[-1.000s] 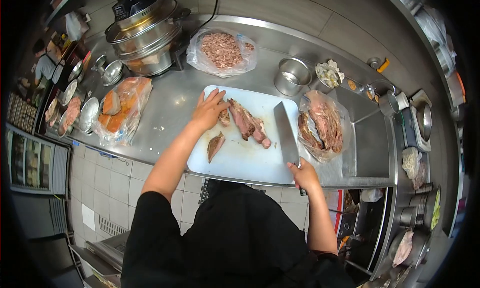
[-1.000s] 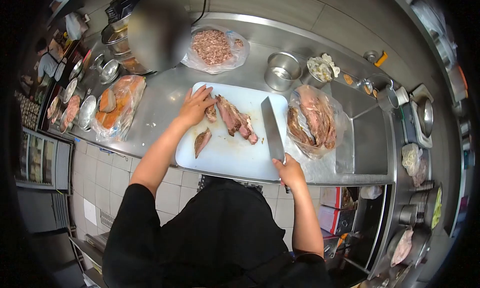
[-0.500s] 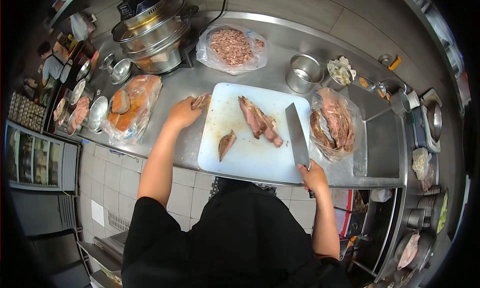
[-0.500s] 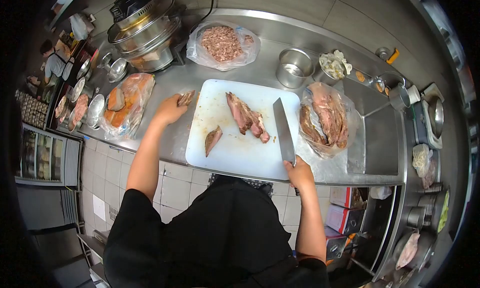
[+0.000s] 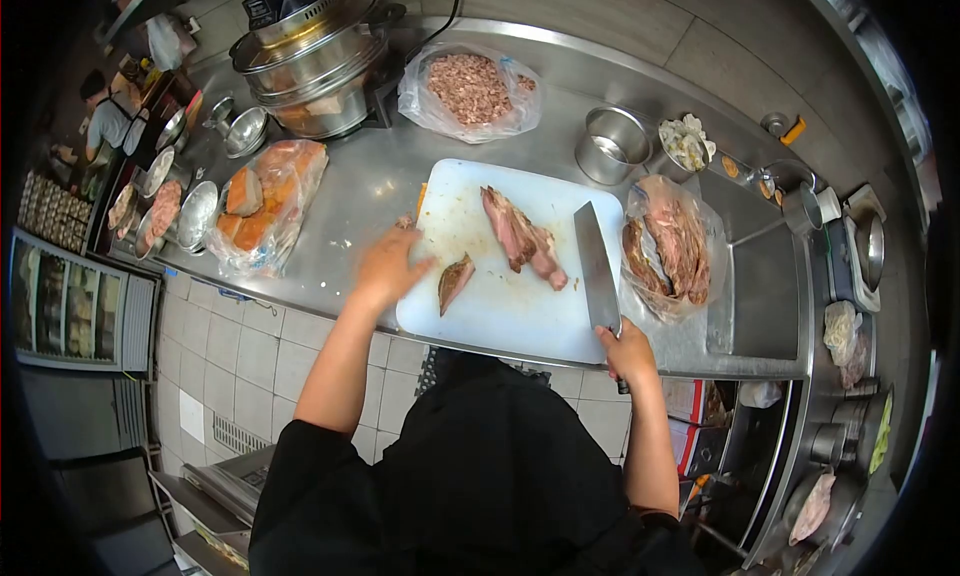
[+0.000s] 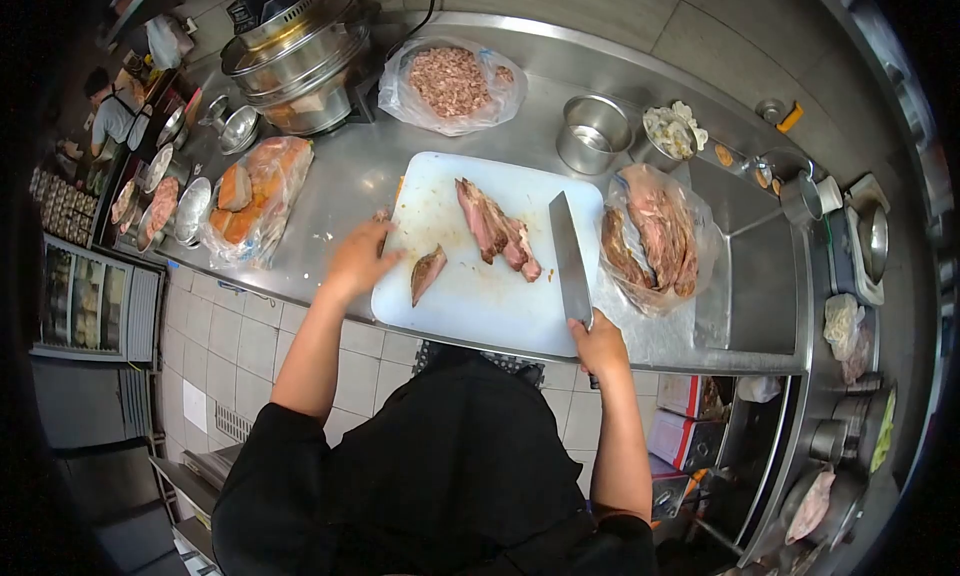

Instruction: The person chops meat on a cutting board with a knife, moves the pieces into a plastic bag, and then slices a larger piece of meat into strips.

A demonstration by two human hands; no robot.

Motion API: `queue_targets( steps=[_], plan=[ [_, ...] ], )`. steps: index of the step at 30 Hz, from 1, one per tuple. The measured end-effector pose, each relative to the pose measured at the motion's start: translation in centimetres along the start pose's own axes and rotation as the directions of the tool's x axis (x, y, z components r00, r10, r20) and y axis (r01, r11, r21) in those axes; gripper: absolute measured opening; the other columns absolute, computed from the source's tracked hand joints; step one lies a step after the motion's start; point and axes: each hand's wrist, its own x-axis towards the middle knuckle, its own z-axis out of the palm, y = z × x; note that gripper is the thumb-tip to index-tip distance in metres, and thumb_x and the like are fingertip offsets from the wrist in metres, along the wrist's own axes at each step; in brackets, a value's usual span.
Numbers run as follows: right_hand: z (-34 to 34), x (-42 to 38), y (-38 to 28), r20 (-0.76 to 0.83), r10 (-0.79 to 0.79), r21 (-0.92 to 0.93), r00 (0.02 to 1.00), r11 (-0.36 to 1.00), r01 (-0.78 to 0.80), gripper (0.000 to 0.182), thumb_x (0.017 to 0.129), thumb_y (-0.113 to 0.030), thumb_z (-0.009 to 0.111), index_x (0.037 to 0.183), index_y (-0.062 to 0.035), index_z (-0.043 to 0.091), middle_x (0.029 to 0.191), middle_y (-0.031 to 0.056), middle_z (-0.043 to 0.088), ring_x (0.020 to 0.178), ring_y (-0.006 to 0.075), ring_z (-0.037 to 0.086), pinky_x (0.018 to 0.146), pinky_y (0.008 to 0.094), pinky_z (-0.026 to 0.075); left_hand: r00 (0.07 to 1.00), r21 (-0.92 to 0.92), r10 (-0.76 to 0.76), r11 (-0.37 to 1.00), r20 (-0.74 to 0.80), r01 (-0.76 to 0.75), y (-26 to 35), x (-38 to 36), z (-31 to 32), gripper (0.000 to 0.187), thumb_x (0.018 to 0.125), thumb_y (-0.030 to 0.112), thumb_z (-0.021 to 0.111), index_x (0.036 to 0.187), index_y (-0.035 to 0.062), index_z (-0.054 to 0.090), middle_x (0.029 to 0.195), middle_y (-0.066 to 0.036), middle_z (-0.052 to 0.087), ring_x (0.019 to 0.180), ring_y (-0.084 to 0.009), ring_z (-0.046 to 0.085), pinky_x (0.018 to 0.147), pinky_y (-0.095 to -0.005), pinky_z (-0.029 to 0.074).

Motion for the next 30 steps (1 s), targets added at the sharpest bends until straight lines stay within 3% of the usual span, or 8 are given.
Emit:
queue_targets(
  steps=[2, 3, 8, 15, 17, 19, 25, 30],
  plan=[
    [0.0, -0.1, -0.1, 0.004, 0.009, 0.005, 1.0, 1.0, -0.009, 0.028, 0.094, -0.025, 0.062, 0.105, 0.0016, 0.059, 0.053, 0.0083, 0.054, 0.037, 0.0183, 0.052, 0.037, 0.0347, 0.042, 0.938, -0.127, 0.335, 0.938, 0.09, -0.323, 0.8, -1.8, 1.5, 0.054, 0.084, 0.029, 0.07, 0.13, 0.0047, 0.056, 0.124, -0.018, 0.057, 0.115, -0.0361, 0.058, 0.099, -0.0412, 0.046],
    [0.0, -0.1, -0.1, 0.008, 0.019, 0.01, 1.0, 1.0, -0.019, 0.029, 0.095, -0.025, 0.062, 0.106, 0.0015, 0.059, 0.054, 0.0085, 0.054, 0.037, 0.0183, 0.052, 0.038, 0.0346, 0.042, 0.936, -0.125, 0.342, 0.936, 0.09, -0.33, 1.0, -2.3, 2.6, 0.054, 0.084, 0.029, 0.07, 0.13, 0.0047, 0.056, 0.124, -0.018, 0.057, 0.115, -0.0361, 0.058, 0.099, -0.0412, 0.046],
    [0.2, -0.1, 0.0, -0.003, 0.042, 0.013, 0.999, 0.999, -0.042, 0.031, 0.094, -0.025, 0.062, 0.111, 0.0011, 0.06, 0.059, 0.0098, 0.058, 0.039, 0.0183, 0.054, 0.04, 0.0341, 0.044, 0.987, -0.283, 0.127, 0.947, -0.096, -0.149, 2.7, -0.7, 8.7, 0.06, 0.082, 0.023, 0.074, 0.134, 0.0029, 0.051, 0.123, -0.019, 0.053, 0.112, -0.0342, 0.059, 0.096, -0.038, 0.048],
    [0.3, -0.1, 0.0, -0.01, 0.036, 0.0, 0.999, 0.999, -0.036, 0.027, 0.094, -0.023, 0.061, 0.107, 0.0003, 0.06, 0.06, 0.009, 0.059, 0.04, 0.0173, 0.054, 0.04, 0.0332, 0.044, 0.995, -0.414, -0.008, 0.91, -0.097, -0.033, 4.6, 1.7, 9.7, 0.051, 0.079, 0.015, 0.072, 0.126, 0.0029, 0.054, 0.121, -0.019, 0.054, 0.114, -0.0366, 0.056, 0.097, -0.0406, 0.047],
    [0.4, 0.0, 0.5, -0.008, 0.022, -0.001, 1.0, 1.0, -0.022, 0.025, 0.095, -0.023, 0.061, 0.105, -0.0005, 0.06, 0.06, 0.0085, 0.059, 0.04, 0.017, 0.054, 0.04, 0.0328, 0.044, 0.916, -0.24, 0.346, 0.89, -0.201, -0.389, 3.3, 1.6, 9.0, 0.047, 0.077, 0.014, 0.073, 0.12, 0.0024, 0.057, 0.117, -0.014, 0.058, 0.104, -0.0307, 0.059, 0.091, -0.0382, 0.049],
    [0.3, -0.3, 0.2, -0.006, 0.004, -0.006, 1.0, 1.0, -0.004, 0.023, 0.095, -0.023, 0.061, 0.103, -0.0012, 0.059, 0.06, 0.0081, 0.059, 0.04, 0.0168, 0.054, 0.04, 0.0325, 0.044, 0.864, -0.209, 0.452, 0.844, -0.22, -0.494, 2.9, 2.2, 8.4, 0.047, 0.075, 0.012, 0.074, 0.119, 0.0029, 0.057, 0.115, -0.013, 0.059, 0.104, -0.0309, 0.058, 0.092, -0.0388, 0.048],
    [-0.2, -2.8, -5.6, 0.095, -0.001, -0.015, 0.995, 1.0, 0.002, 0.031, 0.095, -0.027, 0.059, 0.108, 0.0005, 0.056, 0.068, 0.0169, 0.065, 0.051, 0.0285, 0.064, 0.053, 0.0398, 0.052, 0.837, -0.248, 0.507, 0.8, -0.207, -0.546, 2.8, 2.9, 9.2, 0.047, 0.072, 0.012, 0.075, 0.116, 0.005, 0.058, 0.11, -0.011, 0.06, 0.104, -0.031, 0.056, 0.093, -0.0404, 0.045],
    [1.9, -2.8, -8.3, 0.131, -0.208, -0.378, 0.969, 0.893, 0.243, 0.033, 0.096, -0.032, 0.056, 0.108, -0.0014, 0.056, 0.078, 0.0236, 0.068, 0.081, 0.0447, 0.066, 0.076, 0.0509, 0.051, 0.842, -0.266, 0.474, 0.803, -0.257, -0.533, 2.8, 3.1, 10.4, 0.045, 0.071, 0.017, 0.075, 0.111, 0.0062, 0.058, 0.107, -0.01, 0.059, 0.1, -0.0308, 0.055, 0.091, -0.0412, 0.044]
  ],
)
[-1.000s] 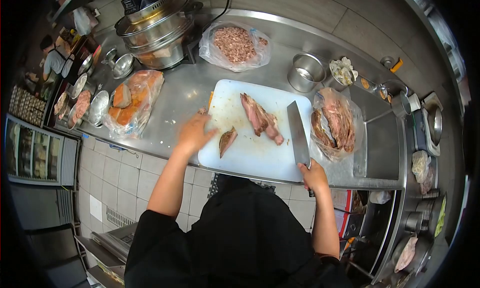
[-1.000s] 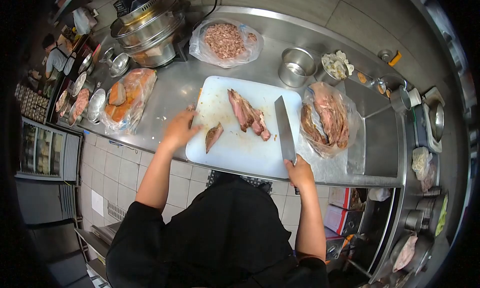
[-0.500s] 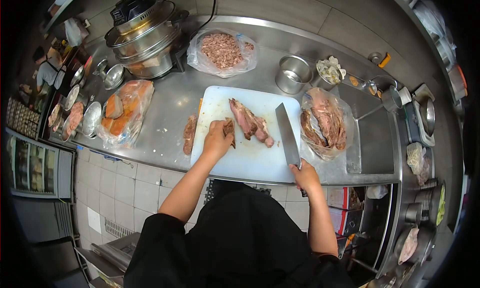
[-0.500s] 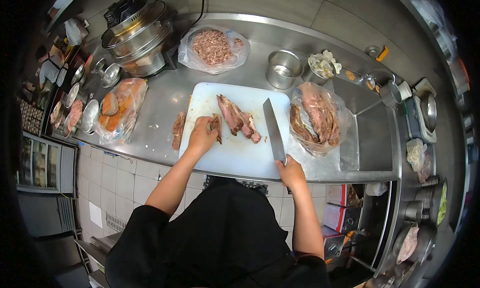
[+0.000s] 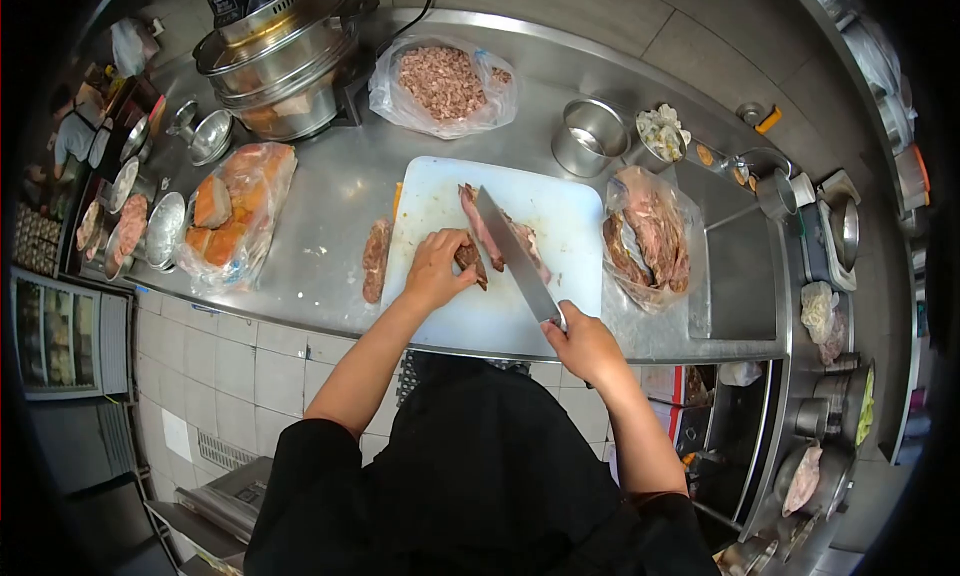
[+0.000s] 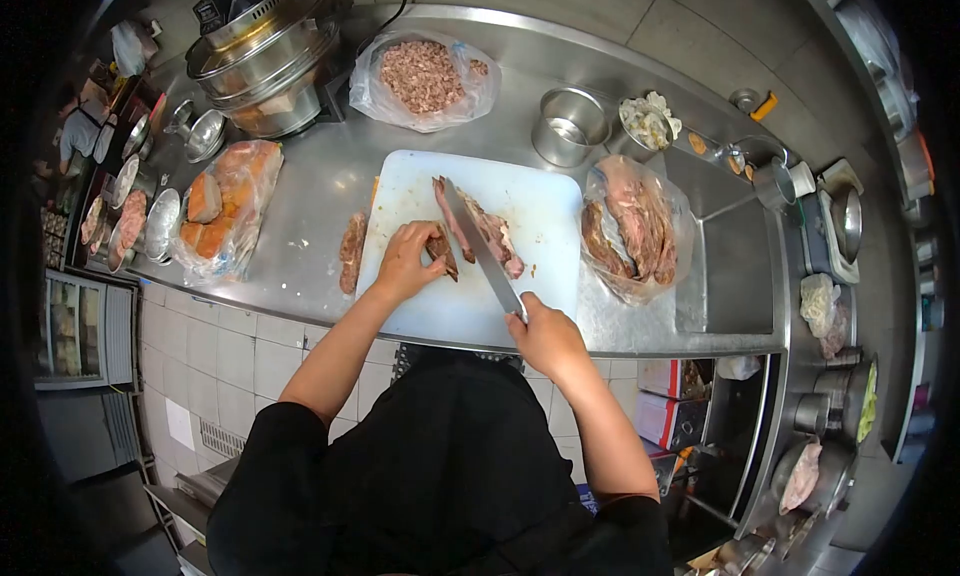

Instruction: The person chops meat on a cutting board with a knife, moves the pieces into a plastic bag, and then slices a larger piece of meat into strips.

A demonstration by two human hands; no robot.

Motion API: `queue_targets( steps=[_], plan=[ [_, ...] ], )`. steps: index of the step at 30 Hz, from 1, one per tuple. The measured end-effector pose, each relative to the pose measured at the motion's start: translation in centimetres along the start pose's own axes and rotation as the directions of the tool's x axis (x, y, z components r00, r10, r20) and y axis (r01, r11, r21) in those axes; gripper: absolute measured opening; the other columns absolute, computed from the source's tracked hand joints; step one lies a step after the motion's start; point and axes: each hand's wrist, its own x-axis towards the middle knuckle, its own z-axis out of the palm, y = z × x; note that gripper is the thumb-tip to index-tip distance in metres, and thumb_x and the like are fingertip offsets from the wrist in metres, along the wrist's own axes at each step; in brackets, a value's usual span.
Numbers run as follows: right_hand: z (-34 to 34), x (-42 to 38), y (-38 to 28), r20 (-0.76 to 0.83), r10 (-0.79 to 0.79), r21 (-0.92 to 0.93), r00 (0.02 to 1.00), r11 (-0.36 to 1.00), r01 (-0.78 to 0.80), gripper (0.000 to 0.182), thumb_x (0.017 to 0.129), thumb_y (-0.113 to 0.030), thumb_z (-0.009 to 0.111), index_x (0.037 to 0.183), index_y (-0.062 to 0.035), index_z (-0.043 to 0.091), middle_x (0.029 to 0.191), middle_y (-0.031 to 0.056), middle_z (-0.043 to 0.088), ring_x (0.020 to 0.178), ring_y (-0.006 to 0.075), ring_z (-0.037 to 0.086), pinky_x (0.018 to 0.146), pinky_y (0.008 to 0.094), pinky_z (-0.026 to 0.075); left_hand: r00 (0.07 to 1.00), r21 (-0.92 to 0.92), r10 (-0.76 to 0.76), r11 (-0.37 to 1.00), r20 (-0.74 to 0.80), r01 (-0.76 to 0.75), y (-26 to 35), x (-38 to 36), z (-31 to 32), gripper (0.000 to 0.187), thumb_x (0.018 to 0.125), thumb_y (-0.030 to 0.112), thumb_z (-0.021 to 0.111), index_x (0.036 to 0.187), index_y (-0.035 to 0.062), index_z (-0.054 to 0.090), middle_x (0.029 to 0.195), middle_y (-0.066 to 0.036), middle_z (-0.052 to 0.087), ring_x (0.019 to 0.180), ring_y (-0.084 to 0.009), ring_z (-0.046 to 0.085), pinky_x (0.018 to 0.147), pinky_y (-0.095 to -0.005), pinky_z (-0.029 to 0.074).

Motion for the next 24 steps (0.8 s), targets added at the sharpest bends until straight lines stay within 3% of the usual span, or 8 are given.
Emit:
queue_targets(
  steps=[2, 4, 8, 11, 14, 20, 24],
  plan=[
    [-0.7, -0.6, -1.3, 0.036, 0.005, -0.032, 0.999, 0.999, -0.004, 0.032, 0.096, -0.031, 0.055, 0.108, -0.0011, 0.056, 0.08, 0.024, 0.068, 0.082, 0.0439, 0.067, 0.077, 0.0522, 0.051, 0.999, 0.021, 0.028, 0.999, -0.039, -0.028, 0.2, 0.2, -0.1, 0.044, 0.067, 0.012, 0.076, 0.105, 0.0046, 0.057, 0.102, -0.011, 0.059, 0.095, -0.0322, 0.056, 0.085, -0.0416, 0.046],
    [-1.0, -1.5, -2.2, 0.053, -0.043, -0.115, 0.998, 0.992, 0.049, 0.031, 0.096, -0.029, 0.056, 0.107, 0.0003, 0.055, 0.079, 0.0249, 0.068, 0.08, 0.0443, 0.067, 0.076, 0.0526, 0.051, 0.999, 0.021, 0.026, 0.999, -0.035, -0.025, 0.0, 0.2, 0.0, 0.044, 0.067, 0.013, 0.076, 0.105, 0.0047, 0.057, 0.102, -0.01, 0.058, 0.095, -0.032, 0.055, 0.086, -0.0416, 0.046],
    [-0.9, -2.1, -3.3, 0.126, 0.013, -0.15, 0.992, 0.989, 0.006, 0.036, 0.098, -0.032, 0.055, 0.11, 0.0022, 0.053, 0.078, 0.0256, 0.067, 0.081, 0.0463, 0.065, 0.075, 0.0529, 0.051, 1.0, 0.044, -0.003, 0.999, -0.03, 0.004, 0.2, 0.2, 0.0, 0.044, 0.067, 0.016, 0.076, 0.105, 0.0054, 0.057, 0.102, -0.01, 0.058, 0.096, -0.0313, 0.055, 0.086, -0.0412, 0.046],
    [-0.4, -1.9, -4.2, 0.139, 0.024, -0.149, 0.99, 0.989, -0.003, 0.034, 0.098, -0.029, 0.055, 0.109, 0.0028, 0.052, 0.078, 0.0259, 0.067, 0.08, 0.0462, 0.065, 0.074, 0.0535, 0.051, 0.997, 0.052, -0.065, 0.997, 0.039, 0.063, 0.2, 0.2, -0.1, 0.045, 0.069, 0.021, 0.074, 0.109, 0.0061, 0.058, 0.109, -0.008, 0.059, 0.103, -0.0284, 0.054, 0.093, -0.0409, 0.044],
    [0.6, -1.1, -4.6, 0.137, 0.034, -0.152, 0.99, 0.988, -0.013, 0.032, 0.098, -0.027, 0.056, 0.107, 0.0031, 0.051, 0.077, 0.0268, 0.066, 0.079, 0.0463, 0.065, 0.073, 0.0534, 0.051, 0.999, 0.047, -0.04, 0.998, -0.013, 0.04, 0.6, 0.4, -0.3, 0.047, 0.065, 0.017, 0.076, 0.107, 0.0068, 0.057, 0.105, -0.008, 0.058, 0.099, -0.0302, 0.055, 0.089, -0.0424, 0.045],
    [3.5, 3.6, -4.6, 0.14, 0.037, -0.08, 0.989, 0.996, -0.026, 0.027, 0.096, -0.023, 0.055, 0.106, 0.0023, 0.052, 0.081, 0.0275, 0.067, 0.08, 0.0454, 0.066, 0.075, 0.0539, 0.051, 0.997, 0.064, -0.061, 0.996, 0.04, 0.058, 0.3, 0.5, -0.3, 0.049, 0.066, 0.019, 0.076, 0.11, 0.0069, 0.057, 0.107, -0.008, 0.058, 0.101, -0.03, 0.055, 0.09, -0.0419, 0.044],
    [5.7, 7.0, -3.6, 0.057, 0.018, -0.012, 0.998, 1.0, -0.017, 0.029, 0.097, -0.024, 0.052, 0.111, 0.0014, 0.054, 0.081, 0.0281, 0.067, 0.081, 0.0458, 0.066, 0.078, 0.0546, 0.051, 0.996, 0.091, -0.086, 0.992, 0.039, 0.082, 0.4, 0.7, -0.1, 0.048, 0.066, 0.019, 0.076, 0.109, 0.0069, 0.057, 0.108, -0.009, 0.058, 0.102, -0.0301, 0.054, 0.091, -0.0417, 0.043]
  ],
)
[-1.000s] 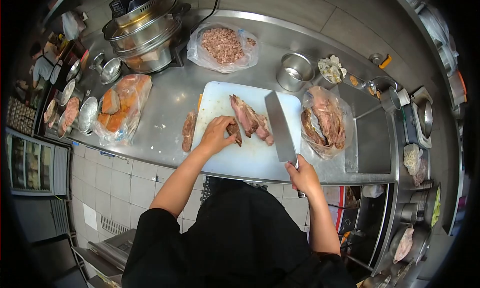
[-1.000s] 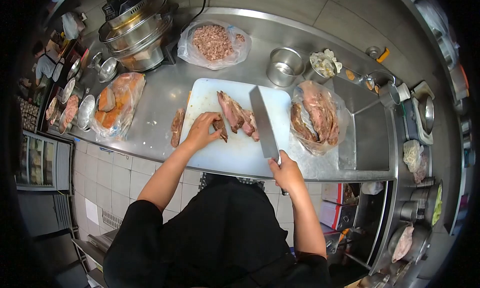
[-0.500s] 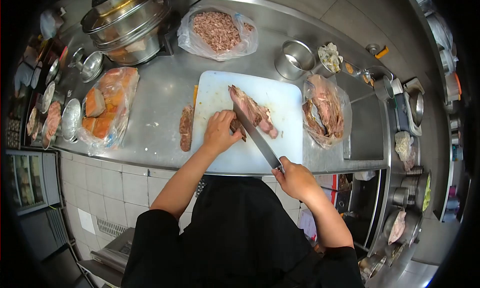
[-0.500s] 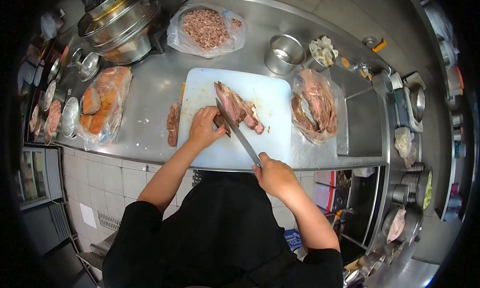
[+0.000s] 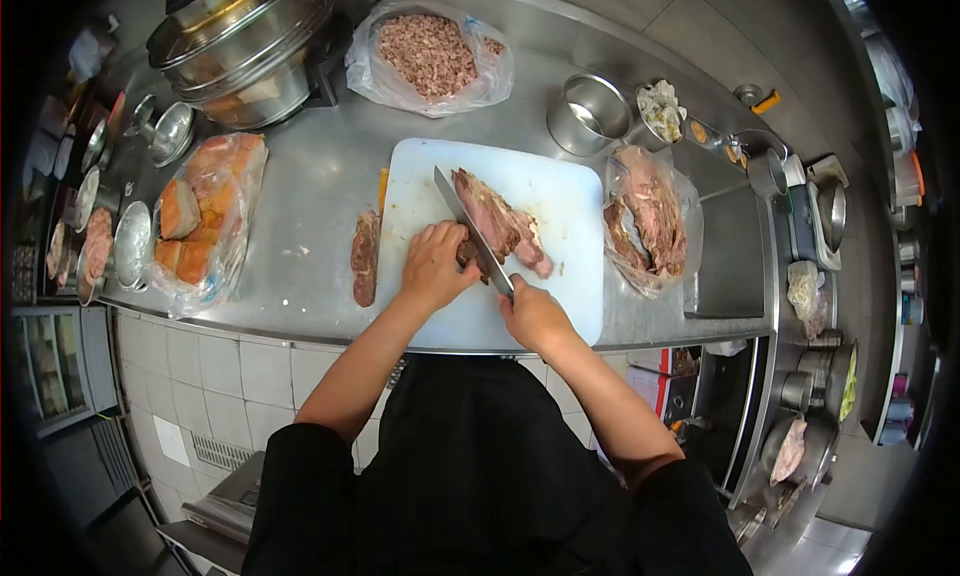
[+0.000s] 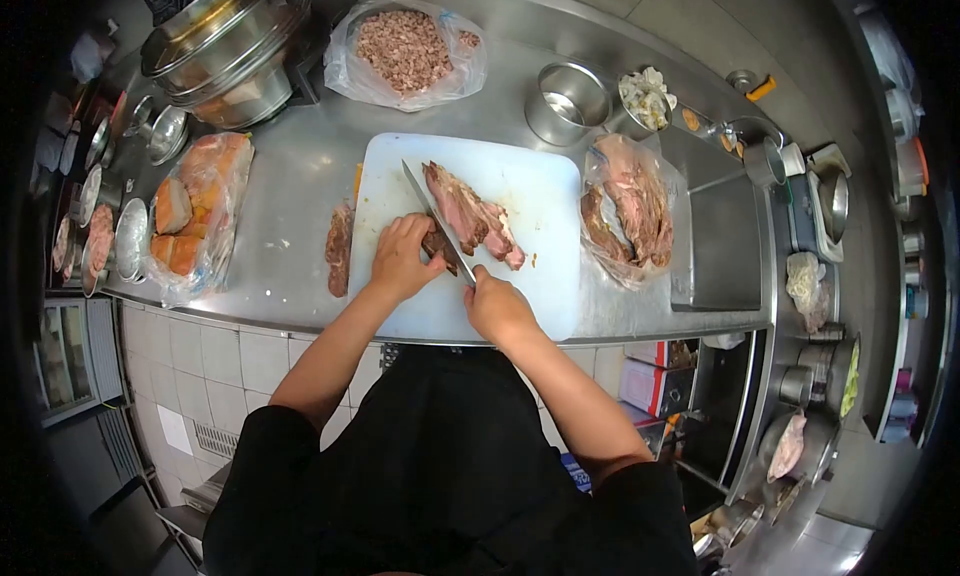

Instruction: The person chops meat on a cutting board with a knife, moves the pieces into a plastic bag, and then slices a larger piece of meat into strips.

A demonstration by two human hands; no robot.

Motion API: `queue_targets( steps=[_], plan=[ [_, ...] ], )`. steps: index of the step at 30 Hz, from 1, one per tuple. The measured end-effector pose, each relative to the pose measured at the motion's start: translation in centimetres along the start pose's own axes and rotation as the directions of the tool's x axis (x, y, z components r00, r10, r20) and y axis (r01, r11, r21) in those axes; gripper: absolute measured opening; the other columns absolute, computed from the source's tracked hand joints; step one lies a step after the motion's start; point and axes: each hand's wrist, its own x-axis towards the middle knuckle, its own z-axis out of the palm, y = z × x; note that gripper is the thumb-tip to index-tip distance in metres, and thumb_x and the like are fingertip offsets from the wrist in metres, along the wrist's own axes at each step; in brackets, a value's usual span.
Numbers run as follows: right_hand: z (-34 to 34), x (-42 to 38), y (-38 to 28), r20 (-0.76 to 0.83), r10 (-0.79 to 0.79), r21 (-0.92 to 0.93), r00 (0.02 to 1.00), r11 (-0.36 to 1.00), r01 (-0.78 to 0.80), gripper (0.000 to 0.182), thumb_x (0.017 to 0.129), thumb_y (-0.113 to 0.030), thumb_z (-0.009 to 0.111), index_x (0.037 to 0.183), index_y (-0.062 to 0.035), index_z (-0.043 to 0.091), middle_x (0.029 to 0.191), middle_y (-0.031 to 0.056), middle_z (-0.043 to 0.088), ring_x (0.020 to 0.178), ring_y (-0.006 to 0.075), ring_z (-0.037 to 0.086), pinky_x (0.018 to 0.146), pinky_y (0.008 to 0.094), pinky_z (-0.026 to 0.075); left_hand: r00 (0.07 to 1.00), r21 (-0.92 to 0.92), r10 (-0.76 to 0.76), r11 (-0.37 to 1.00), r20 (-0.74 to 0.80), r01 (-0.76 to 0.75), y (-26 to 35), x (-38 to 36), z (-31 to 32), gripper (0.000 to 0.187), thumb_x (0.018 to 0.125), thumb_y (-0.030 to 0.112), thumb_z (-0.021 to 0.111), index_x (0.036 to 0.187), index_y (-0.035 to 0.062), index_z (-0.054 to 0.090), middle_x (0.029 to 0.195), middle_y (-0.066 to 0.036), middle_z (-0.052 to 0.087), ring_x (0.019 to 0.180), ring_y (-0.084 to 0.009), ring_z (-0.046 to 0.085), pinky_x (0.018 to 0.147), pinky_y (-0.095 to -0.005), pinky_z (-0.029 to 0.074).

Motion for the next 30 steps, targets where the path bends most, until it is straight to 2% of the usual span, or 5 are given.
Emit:
queue_targets(
  steps=[3, 5, 11, 17, 30],
  plan=[
    [-1.2, 0.4, 0.6, -0.016, -0.09, 0.033, 0.996, 0.995, 0.091, 0.031, 0.097, -0.024, 0.051, 0.115, 0.0009, 0.054, 0.082, 0.0284, 0.067, 0.081, 0.0455, 0.066, 0.076, 0.0541, 0.051, 0.999, -0.015, 0.025, 1.0, -0.022, -0.025, 0.3, -0.4, 0.1, 0.046, 0.068, 0.018, 0.076, 0.109, 0.0071, 0.057, 0.108, -0.009, 0.059, 0.102, -0.0303, 0.054, 0.091, -0.042, 0.043],
    [-5.0, -0.1, -1.1, 0.248, 0.067, 0.263, 0.966, 0.955, -0.134, 0.036, 0.096, -0.027, 0.055, 0.119, 0.0015, 0.052, 0.08, 0.0261, 0.067, 0.074, 0.0444, 0.065, 0.07, 0.0511, 0.052, 0.999, -0.022, 0.032, 0.999, -0.006, -0.032, 0.2, -0.6, -0.4, 0.042, 0.07, 0.017, 0.074, 0.107, 0.0072, 0.057, 0.108, -0.009, 0.059, 0.102, -0.0307, 0.054, 0.091, -0.0418, 0.043],
    [-4.6, -2.2, 0.8, -0.006, -0.088, 0.034, 0.996, 0.995, 0.089, 0.034, 0.096, -0.028, 0.054, 0.116, 0.0001, 0.055, 0.081, 0.0244, 0.068, 0.081, 0.044, 0.066, 0.075, 0.0527, 0.051, 0.998, -0.072, 0.007, 0.997, -0.061, -0.011, -0.9, -0.9, 0.5, 0.035, 0.074, 0.017, 0.071, 0.105, 0.0085, 0.056, 0.105, -0.007, 0.059, 0.101, -0.0296, 0.055, 0.091, -0.0422, 0.043],
    [-6.8, -5.8, 0.7, 0.177, -0.035, -0.108, 0.984, 0.993, 0.055, 0.033, 0.096, -0.029, 0.055, 0.111, 0.0006, 0.054, 0.085, 0.0259, 0.069, 0.083, 0.0445, 0.066, 0.077, 0.0525, 0.051, 0.994, -0.065, 0.03, 0.997, -0.101, -0.037, -0.6, -0.8, 0.4, 0.035, 0.072, 0.013, 0.071, 0.102, 0.0057, 0.056, 0.101, -0.01, 0.06, 0.097, -0.0325, 0.056, 0.087, -0.0426, 0.045],
    [-0.3, 2.6, 0.9, -0.001, -0.118, 0.048, 0.993, 0.992, 0.118, 0.034, 0.095, -0.027, 0.055, 0.114, 0.0014, 0.056, 0.092, 0.0281, 0.068, 0.089, 0.0445, 0.066, 0.08, 0.0539, 0.051, 0.997, -0.025, 0.036, 0.999, -0.069, -0.038, 0.1, -0.7, 0.3, 0.035, 0.071, 0.011, 0.072, 0.102, 0.006, 0.057, 0.1, -0.009, 0.061, 0.098, -0.0306, 0.057, 0.088, -0.042, 0.044]
  ],
)
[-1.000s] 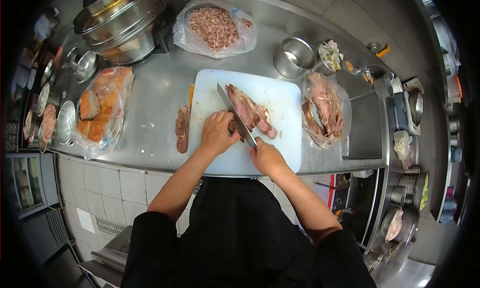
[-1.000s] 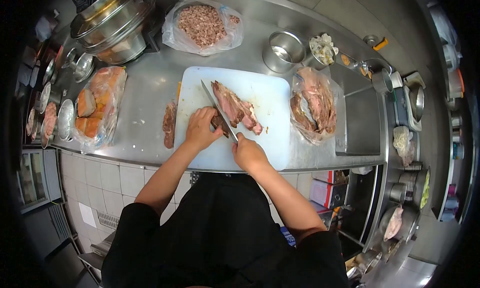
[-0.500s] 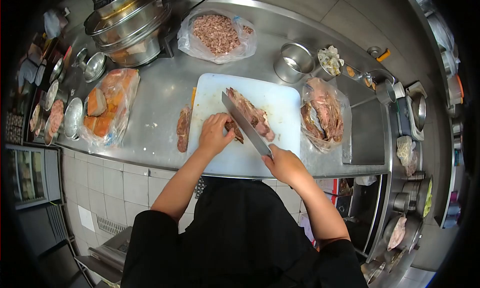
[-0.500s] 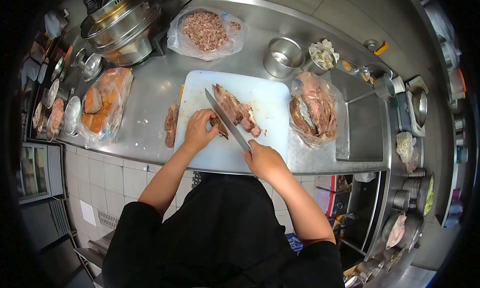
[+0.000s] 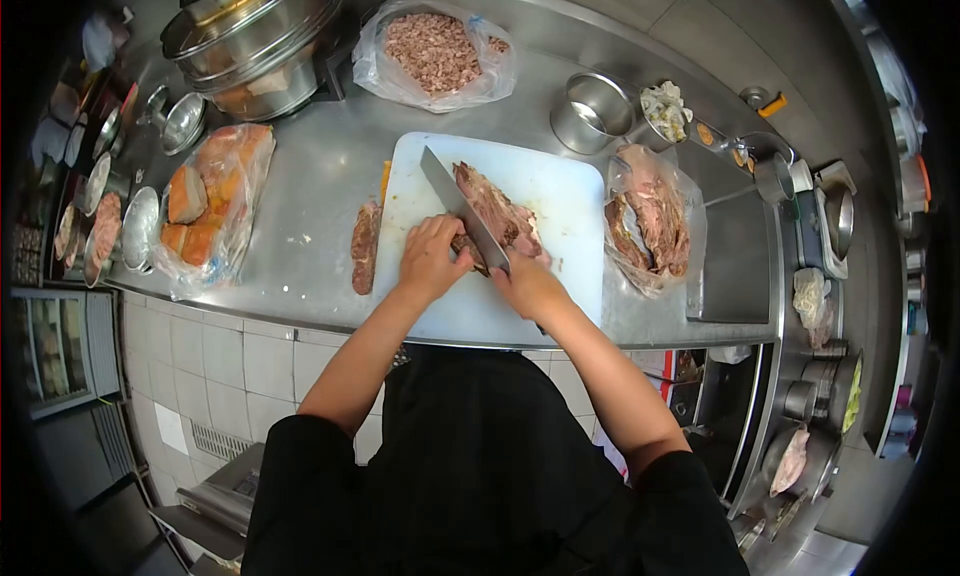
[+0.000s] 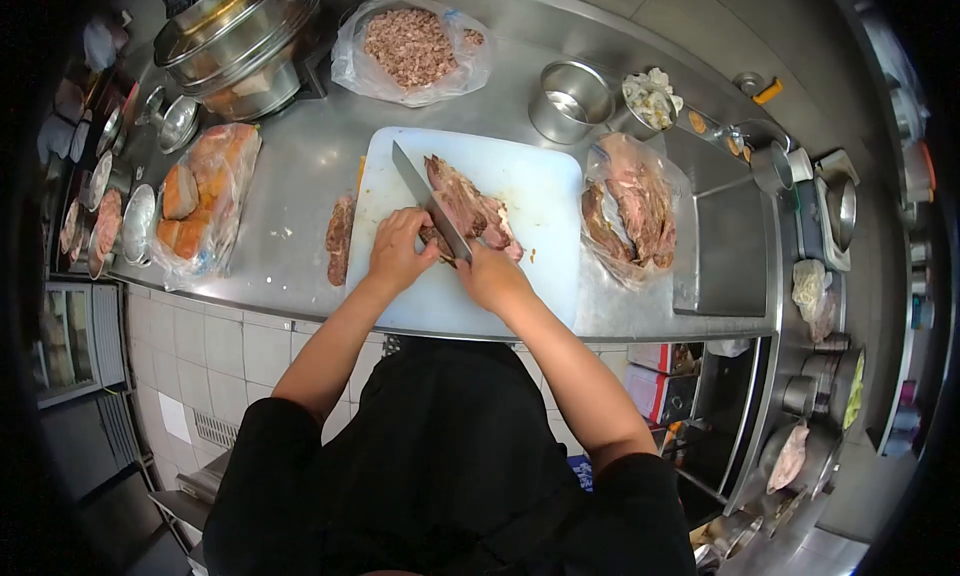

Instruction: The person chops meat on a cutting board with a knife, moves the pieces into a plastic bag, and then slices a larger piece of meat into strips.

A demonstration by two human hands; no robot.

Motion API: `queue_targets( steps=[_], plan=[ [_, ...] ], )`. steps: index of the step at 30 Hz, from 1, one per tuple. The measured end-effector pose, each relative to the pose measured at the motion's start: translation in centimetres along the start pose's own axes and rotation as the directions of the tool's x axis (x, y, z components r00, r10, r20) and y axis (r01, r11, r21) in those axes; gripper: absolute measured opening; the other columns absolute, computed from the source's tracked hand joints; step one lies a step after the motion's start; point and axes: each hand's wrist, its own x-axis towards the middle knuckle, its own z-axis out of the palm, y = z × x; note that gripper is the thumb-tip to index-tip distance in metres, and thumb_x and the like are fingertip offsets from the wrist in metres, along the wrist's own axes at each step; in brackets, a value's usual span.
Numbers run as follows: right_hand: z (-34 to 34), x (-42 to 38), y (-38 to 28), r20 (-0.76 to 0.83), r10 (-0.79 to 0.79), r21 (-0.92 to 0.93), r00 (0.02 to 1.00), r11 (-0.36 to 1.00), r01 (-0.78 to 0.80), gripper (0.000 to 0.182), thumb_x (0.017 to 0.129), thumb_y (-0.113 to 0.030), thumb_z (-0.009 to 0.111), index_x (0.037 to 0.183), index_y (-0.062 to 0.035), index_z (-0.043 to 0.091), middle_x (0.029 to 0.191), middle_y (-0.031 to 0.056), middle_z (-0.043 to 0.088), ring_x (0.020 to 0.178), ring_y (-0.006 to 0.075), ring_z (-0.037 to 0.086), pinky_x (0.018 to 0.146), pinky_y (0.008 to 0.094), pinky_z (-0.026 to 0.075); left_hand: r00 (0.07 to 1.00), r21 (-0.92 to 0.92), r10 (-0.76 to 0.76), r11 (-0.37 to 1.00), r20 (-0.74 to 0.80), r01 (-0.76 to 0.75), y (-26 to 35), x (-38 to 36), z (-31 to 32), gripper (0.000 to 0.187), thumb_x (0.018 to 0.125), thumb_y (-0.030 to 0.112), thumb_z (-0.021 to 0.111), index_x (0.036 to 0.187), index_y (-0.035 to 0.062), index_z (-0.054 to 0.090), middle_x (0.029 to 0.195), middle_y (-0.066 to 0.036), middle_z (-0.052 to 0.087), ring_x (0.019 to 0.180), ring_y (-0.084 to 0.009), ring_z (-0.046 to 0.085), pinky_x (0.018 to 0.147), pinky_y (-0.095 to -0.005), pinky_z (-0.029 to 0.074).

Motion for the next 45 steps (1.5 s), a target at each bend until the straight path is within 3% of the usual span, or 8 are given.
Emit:
queue_targets(
  steps=[5, 14, 26, 30, 32, 39, 41, 45],
  plan=[
    [-0.5, 0.6, -1.0, -0.25, -0.177, -0.078, 0.952, 0.984, 0.162, 0.032, 0.094, -0.029, 0.056, 0.108, 0.0004, 0.061, 0.096, 0.0257, 0.068, 0.098, 0.0424, 0.064, 0.086, 0.0539, 0.049, 0.998, -0.018, -0.054, 0.998, -0.033, 0.053, -0.3, -0.3, -0.1, 0.032, 0.072, 0.013, 0.073, 0.099, 0.0059, 0.057, 0.099, -0.01, 0.061, 0.096, -0.0315, 0.057, 0.087, -0.0424, 0.044],
    [-5.9, -5.7, -2.1, 0.18, 0.065, -0.177, 0.982, 0.984, -0.032, 0.028, 0.096, -0.027, 0.055, 0.103, 0.0001, 0.055, 0.091, 0.0267, 0.068, 0.089, 0.0446, 0.066, 0.081, 0.0517, 0.052, 0.997, -0.049, -0.004, 0.999, -0.079, 0.0, -0.4, -0.4, 0.1, 0.03, 0.07, 0.009, 0.072, 0.095, 0.0045, 0.057, 0.096, -0.011, 0.06, 0.094, -0.032, 0.056, 0.085, -0.0413, 0.046],
    [-1.6, -0.6, -2.7, 0.201, 0.161, 0.063, 0.966, 0.982, -0.176, 0.036, 0.095, -0.025, 0.054, 0.12, 0.0008, 0.056, 0.095, 0.0285, 0.067, 0.09, 0.0443, 0.066, 0.081, 0.0507, 0.052, 0.999, -0.019, -0.044, 0.999, 0.027, 0.045, -0.5, -0.1, 0.0, 0.032, 0.071, 0.013, 0.074, 0.098, 0.0063, 0.058, 0.099, -0.008, 0.059, 0.099, -0.0281, 0.055, 0.09, -0.0405, 0.043],
    [-0.9, 2.0, -2.0, 0.013, -0.054, 0.017, 0.998, 0.998, 0.054, 0.037, 0.094, -0.027, 0.055, 0.12, 0.0006, 0.058, 0.095, 0.0283, 0.067, 0.09, 0.0449, 0.065, 0.083, 0.0498, 0.051, 1.0, 0.017, 0.0, 1.0, -0.027, 0.0, -0.5, -0.3, 0.1, 0.032, 0.071, 0.012, 0.074, 0.098, 0.0068, 0.058, 0.101, -0.007, 0.06, 0.101, -0.0285, 0.055, 0.091, -0.0406, 0.044],
    [-0.4, 2.9, -1.7, -0.16, -0.236, -0.061, 0.958, 0.972, 0.229, 0.036, 0.096, -0.026, 0.054, 0.118, 0.0033, 0.057, 0.064, 0.0162, 0.064, 0.047, 0.0282, 0.061, 0.054, 0.0422, 0.051, 0.998, -0.032, 0.021, 0.999, -0.055, -0.023, -0.4, -0.5, -0.4, 0.028, 0.071, 0.006, 0.072, 0.095, 0.0041, 0.059, 0.098, -0.01, 0.062, 0.096, -0.0317, 0.058, 0.087, -0.0414, 0.046],
    [-5.5, -2.9, -1.7, 0.012, -0.114, 0.038, 0.993, 0.993, 0.113, 0.043, 0.096, -0.027, 0.056, 0.125, 0.0042, 0.052, 0.065, 0.0185, 0.064, 0.049, 0.0298, 0.062, 0.059, 0.0434, 0.052, 0.995, -0.031, 0.018, 0.999, -0.097, -0.022, -0.5, -0.9, -0.5, 0.024, 0.074, 0.006, 0.07, 0.096, 0.0029, 0.06, 0.097, -0.01, 0.063, 0.097, -0.032, 0.057, 0.087, -0.0413, 0.047],
    [-6.2, -4.2, -1.5, 0.121, -0.01, -0.08, 0.993, 0.997, 0.02, 0.037, 0.095, -0.029, 0.056, 0.116, 0.0015, 0.056, 0.099, 0.0284, 0.067, 0.093, 0.0455, 0.065, 0.085, 0.0514, 0.05, 0.995, -0.037, 0.018, 0.999, -0.093, -0.022, -0.7, -0.9, -0.3, 0.023, 0.074, 0.006, 0.07, 0.095, 0.0029, 0.06, 0.096, -0.01, 0.063, 0.096, -0.0316, 0.057, 0.087, -0.0412, 0.047],
    [-6.5, -4.9, -1.5, 0.254, 0.045, -0.154, 0.966, 0.988, -0.005, 0.036, 0.095, -0.028, 0.055, 0.114, 0.0018, 0.054, 0.092, 0.028, 0.068, 0.089, 0.0454, 0.066, 0.082, 0.0517, 0.051, 0.997, 0.005, 0.009, 1.0, -0.08, -0.008, -0.5, -0.8, -0.1, 0.022, 0.074, 0.006, 0.07, 0.094, 0.003, 0.06, 0.096, -0.01, 0.063, 0.096, -0.0314, 0.057, 0.086, -0.0411, 0.047]
  ],
)
